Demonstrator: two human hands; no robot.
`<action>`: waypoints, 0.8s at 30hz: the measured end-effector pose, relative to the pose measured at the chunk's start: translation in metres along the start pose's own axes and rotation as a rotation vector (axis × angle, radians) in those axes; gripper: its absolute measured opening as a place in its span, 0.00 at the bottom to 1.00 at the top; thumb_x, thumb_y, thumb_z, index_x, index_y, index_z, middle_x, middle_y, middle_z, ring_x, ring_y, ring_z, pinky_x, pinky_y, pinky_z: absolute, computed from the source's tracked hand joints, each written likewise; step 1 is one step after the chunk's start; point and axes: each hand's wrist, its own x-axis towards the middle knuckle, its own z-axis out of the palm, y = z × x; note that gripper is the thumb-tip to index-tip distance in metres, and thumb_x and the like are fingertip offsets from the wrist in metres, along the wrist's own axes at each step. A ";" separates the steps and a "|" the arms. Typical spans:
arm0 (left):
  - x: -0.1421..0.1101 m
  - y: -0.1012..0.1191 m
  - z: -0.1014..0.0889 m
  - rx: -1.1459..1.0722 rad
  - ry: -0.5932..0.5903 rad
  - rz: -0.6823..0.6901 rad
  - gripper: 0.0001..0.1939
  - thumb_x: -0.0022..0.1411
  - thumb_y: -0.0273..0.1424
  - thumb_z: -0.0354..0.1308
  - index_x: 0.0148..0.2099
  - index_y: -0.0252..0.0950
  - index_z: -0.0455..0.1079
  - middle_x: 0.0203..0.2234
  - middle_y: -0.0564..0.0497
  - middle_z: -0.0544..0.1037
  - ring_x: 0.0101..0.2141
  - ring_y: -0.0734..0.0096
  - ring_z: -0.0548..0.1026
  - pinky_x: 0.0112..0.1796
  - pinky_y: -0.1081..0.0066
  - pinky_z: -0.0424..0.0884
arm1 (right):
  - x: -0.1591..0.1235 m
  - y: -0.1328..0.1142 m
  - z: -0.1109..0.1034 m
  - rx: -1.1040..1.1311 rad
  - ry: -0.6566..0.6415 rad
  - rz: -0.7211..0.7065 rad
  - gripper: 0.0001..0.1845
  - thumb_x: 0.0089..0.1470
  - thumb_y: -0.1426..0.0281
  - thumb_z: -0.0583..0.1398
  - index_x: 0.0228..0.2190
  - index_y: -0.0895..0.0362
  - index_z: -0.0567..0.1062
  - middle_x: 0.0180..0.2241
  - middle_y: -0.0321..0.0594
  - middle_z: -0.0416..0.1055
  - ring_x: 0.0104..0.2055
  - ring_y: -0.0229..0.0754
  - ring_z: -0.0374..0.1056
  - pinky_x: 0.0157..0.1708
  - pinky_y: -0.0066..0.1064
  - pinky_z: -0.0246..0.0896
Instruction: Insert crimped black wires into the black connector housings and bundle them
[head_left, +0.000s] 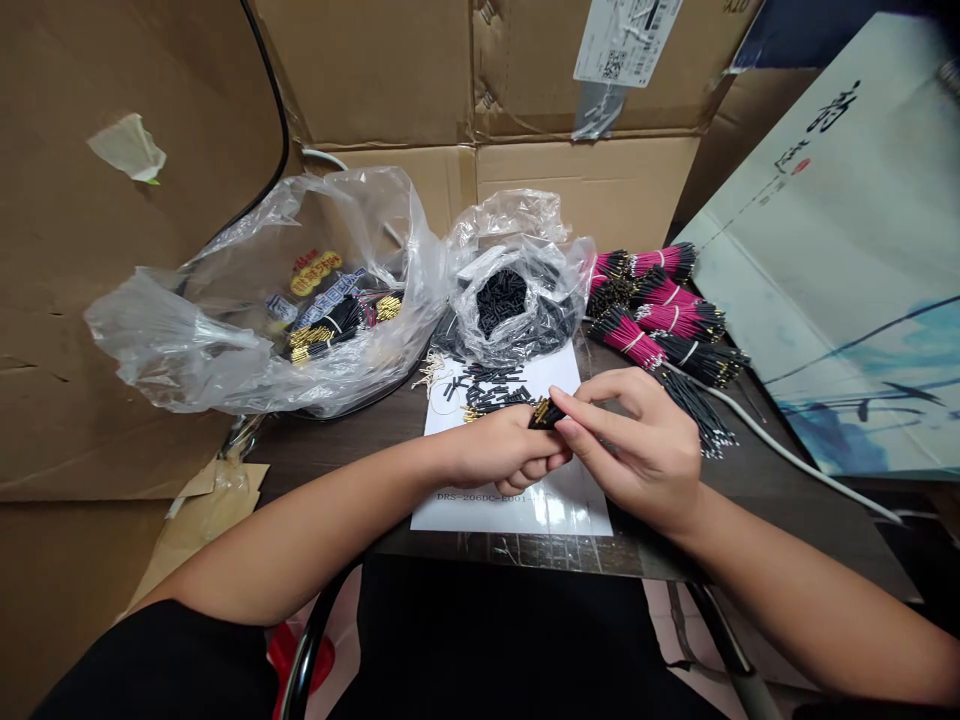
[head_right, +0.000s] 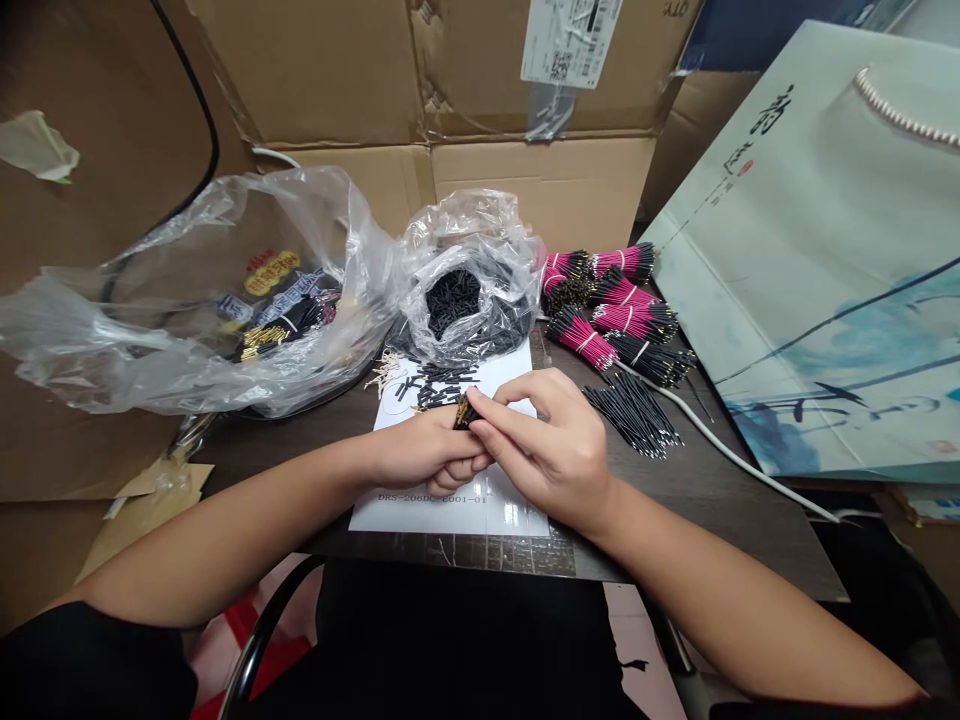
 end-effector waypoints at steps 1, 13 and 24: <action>0.000 0.000 0.000 -0.019 -0.005 -0.009 0.16 0.58 0.39 0.56 0.27 0.36 0.55 0.13 0.62 0.51 0.13 0.85 0.46 0.15 0.79 0.43 | 0.000 0.000 0.000 -0.001 -0.004 -0.007 0.25 0.47 0.79 0.65 0.48 0.56 0.75 0.36 0.44 0.71 0.37 0.41 0.66 0.37 0.38 0.65; 0.004 -0.004 -0.002 -0.023 -0.058 -0.045 0.09 0.60 0.32 0.49 0.28 0.37 0.55 0.12 0.63 0.48 0.13 0.83 0.44 0.14 0.78 0.41 | 0.006 0.004 0.001 0.028 -0.066 0.053 0.17 0.49 0.78 0.63 0.43 0.55 0.78 0.33 0.42 0.72 0.38 0.41 0.66 0.39 0.38 0.65; 0.006 -0.006 -0.003 0.371 0.248 0.236 0.13 0.59 0.32 0.51 0.24 0.35 0.55 0.16 0.58 0.57 0.18 0.81 0.56 0.20 0.77 0.54 | -0.002 0.002 -0.001 -0.156 -0.090 -0.119 0.29 0.47 0.74 0.65 0.52 0.53 0.71 0.37 0.42 0.73 0.45 0.48 0.65 0.46 0.45 0.67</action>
